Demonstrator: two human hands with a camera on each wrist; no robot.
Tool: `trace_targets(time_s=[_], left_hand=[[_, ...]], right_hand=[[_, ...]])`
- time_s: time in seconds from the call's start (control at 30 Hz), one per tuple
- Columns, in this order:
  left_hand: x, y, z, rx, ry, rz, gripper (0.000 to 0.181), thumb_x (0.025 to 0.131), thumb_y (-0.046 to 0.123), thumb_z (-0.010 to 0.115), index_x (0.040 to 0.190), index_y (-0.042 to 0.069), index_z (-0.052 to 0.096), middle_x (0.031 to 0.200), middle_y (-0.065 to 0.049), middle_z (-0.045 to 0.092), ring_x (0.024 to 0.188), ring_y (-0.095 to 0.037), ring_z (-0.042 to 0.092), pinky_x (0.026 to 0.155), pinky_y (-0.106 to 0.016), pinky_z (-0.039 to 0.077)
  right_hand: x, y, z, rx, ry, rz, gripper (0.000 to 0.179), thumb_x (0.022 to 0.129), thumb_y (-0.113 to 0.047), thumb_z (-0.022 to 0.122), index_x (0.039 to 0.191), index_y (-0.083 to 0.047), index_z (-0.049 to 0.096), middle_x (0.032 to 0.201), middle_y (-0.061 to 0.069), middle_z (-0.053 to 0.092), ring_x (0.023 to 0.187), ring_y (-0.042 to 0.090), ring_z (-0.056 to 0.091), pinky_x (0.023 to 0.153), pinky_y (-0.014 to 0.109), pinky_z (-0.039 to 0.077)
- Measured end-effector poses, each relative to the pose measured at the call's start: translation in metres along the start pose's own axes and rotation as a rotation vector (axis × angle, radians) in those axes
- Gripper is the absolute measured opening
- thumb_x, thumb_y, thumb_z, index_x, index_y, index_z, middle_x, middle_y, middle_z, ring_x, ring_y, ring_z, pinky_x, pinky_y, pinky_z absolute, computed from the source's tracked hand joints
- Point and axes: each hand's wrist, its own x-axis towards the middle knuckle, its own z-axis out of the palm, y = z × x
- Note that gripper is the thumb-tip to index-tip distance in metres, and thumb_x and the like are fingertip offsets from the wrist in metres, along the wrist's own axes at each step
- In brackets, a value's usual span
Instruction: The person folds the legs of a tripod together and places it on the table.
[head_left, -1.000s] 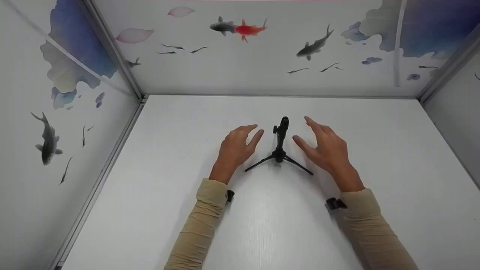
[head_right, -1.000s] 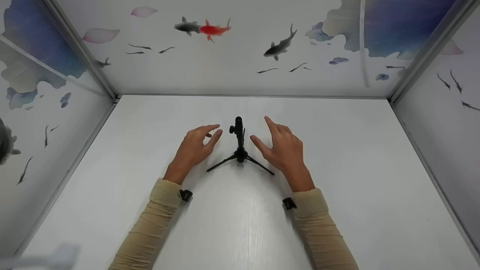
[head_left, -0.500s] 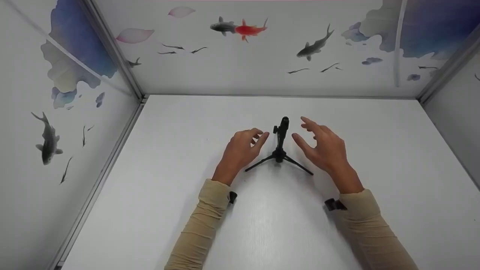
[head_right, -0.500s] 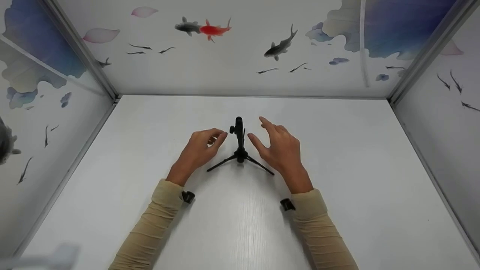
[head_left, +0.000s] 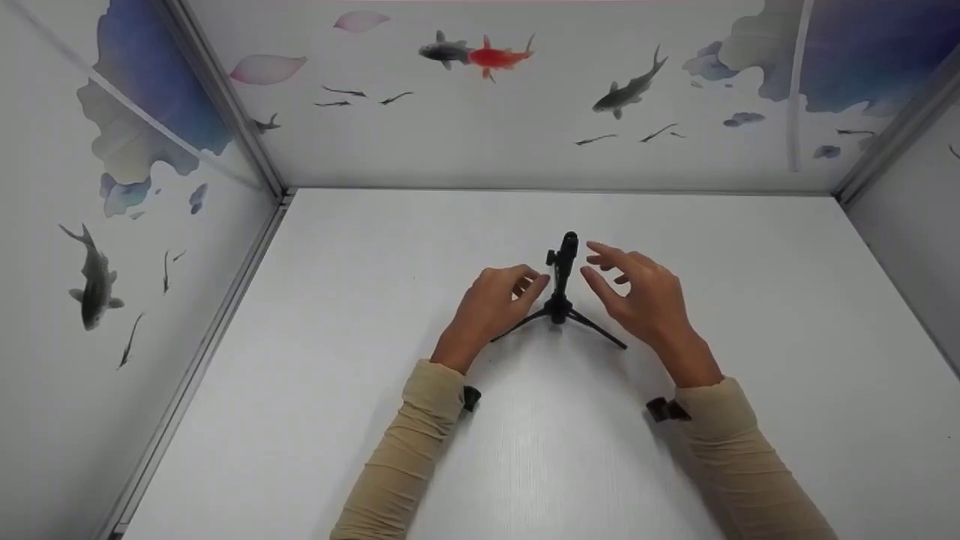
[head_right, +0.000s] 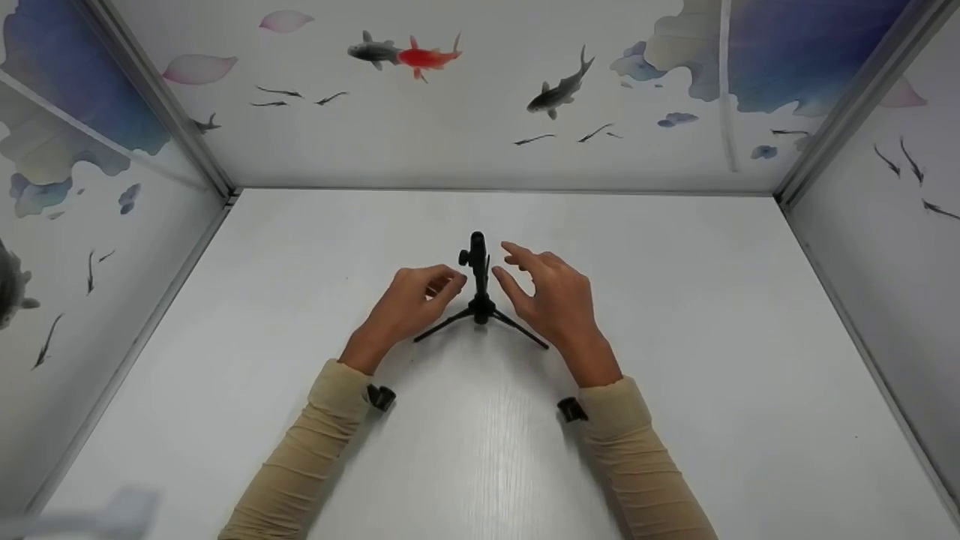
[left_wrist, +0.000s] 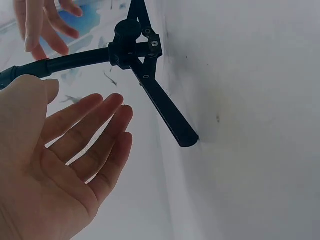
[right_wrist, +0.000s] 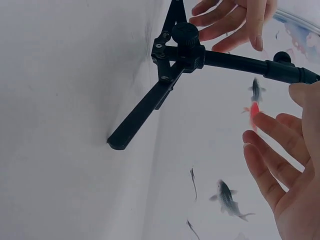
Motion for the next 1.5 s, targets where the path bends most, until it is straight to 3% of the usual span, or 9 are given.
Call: trace_targets(time_s=[0.33, 0.63, 0.9, 1.2, 1.5], left_hand=[[-0.002, 0.002, 0.007, 0.026, -0.101, -0.015, 0.024, 0.108, 0.032, 0.069, 0.125, 0.017, 0.079, 0.109, 0.0, 0.084, 0.1, -0.012, 0.079, 0.089, -0.037, 0.062], [-0.002, 0.001, 0.013, 0.038, -0.141, 0.007, 0.018, 0.105, 0.026, 0.074, 0.119, 0.018, 0.081, 0.105, 0.002, 0.083, 0.098, -0.011, 0.077, 0.087, -0.036, 0.061], [-0.001, 0.001, 0.015, 0.079, -0.124, 0.022, 0.017, 0.103, 0.026, 0.077, 0.118, 0.02, 0.082, 0.108, 0.006, 0.082, 0.103, -0.011, 0.075, 0.09, -0.037, 0.06], [-0.002, 0.002, 0.017, 0.103, -0.121, 0.018, 0.019, 0.102, 0.027, 0.078, 0.119, 0.019, 0.081, 0.11, 0.004, 0.083, 0.108, -0.015, 0.075, 0.093, -0.039, 0.06], [-0.002, 0.004, 0.018, 0.115, -0.103, 0.028, 0.018, 0.101, 0.026, 0.079, 0.117, 0.018, 0.082, 0.107, 0.003, 0.083, 0.102, -0.014, 0.077, 0.089, -0.037, 0.061]], right_hand=[[-0.003, -0.004, 0.007, 0.014, 0.0, -0.054, 0.044, 0.101, -0.025, 0.079, 0.144, -0.022, 0.071, 0.118, 0.002, 0.084, 0.094, 0.024, 0.079, 0.071, 0.043, 0.065], [-0.004, -0.008, 0.013, 0.036, -0.02, -0.061, 0.046, 0.102, -0.026, 0.078, 0.147, -0.02, 0.069, 0.125, 0.002, 0.082, 0.096, 0.024, 0.08, 0.071, 0.042, 0.065], [-0.003, -0.014, 0.014, 0.012, -0.026, -0.069, 0.045, 0.104, -0.024, 0.076, 0.147, -0.015, 0.067, 0.118, 0.007, 0.084, 0.092, 0.026, 0.083, 0.068, 0.04, 0.064], [-0.004, -0.015, 0.019, 0.101, -0.039, -0.049, 0.043, 0.104, -0.024, 0.076, 0.146, -0.019, 0.069, 0.122, 0.004, 0.083, 0.096, 0.024, 0.083, 0.068, 0.041, 0.065], [-0.003, -0.019, 0.02, 0.154, -0.042, -0.013, 0.04, 0.104, -0.02, 0.075, 0.144, -0.018, 0.07, 0.122, 0.003, 0.083, 0.095, 0.022, 0.083, 0.067, 0.038, 0.064]])
